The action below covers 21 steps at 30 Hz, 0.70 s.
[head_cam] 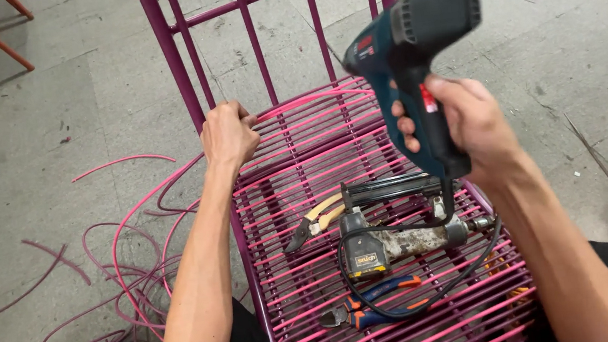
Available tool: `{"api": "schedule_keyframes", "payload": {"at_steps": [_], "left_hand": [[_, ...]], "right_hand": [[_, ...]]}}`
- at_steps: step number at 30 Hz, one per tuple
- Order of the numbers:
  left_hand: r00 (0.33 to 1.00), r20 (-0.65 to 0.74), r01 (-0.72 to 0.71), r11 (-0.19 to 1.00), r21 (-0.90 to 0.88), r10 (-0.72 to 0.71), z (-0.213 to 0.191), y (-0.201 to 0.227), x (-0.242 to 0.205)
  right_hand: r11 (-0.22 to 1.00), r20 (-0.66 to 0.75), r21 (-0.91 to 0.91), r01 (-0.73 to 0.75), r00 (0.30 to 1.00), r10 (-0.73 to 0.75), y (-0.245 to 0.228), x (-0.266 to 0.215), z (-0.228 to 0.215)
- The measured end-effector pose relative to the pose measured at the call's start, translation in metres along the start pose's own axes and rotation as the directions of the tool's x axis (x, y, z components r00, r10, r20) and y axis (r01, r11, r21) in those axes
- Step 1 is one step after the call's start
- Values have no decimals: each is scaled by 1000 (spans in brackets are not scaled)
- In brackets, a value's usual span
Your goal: Weaving pink plastic cord into a metal chair frame and securing it with tools.
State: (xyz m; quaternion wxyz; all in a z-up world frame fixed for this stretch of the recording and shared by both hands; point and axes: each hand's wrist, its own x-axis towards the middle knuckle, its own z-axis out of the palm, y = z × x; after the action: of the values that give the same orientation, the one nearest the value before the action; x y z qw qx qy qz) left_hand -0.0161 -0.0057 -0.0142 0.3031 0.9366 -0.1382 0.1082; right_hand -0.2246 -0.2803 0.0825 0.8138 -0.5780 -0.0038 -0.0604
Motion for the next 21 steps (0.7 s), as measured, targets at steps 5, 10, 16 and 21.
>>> {"api": "schedule_keyframes", "payload": {"at_steps": [5,10,16,21], "left_hand": [[998,-35,-45,999,17,45,-1,-4,0],[1000,-7,-28,999,16,28,3,-4,-1],[986,-73,-152,988,-22,150,-7,7,-9],[971,-36,-233,972,29,234,-7,9,-17]], "right_hand": [[1000,54,-29,13,998,-11,-13,-15,-8],[915,-79,-369,-165,986,147,-48,-24,-98],[659,-411,-639,-397,900,144,26,-10,-363],[392,-549,-755,-527,834,63,155,-37,-516]]}}
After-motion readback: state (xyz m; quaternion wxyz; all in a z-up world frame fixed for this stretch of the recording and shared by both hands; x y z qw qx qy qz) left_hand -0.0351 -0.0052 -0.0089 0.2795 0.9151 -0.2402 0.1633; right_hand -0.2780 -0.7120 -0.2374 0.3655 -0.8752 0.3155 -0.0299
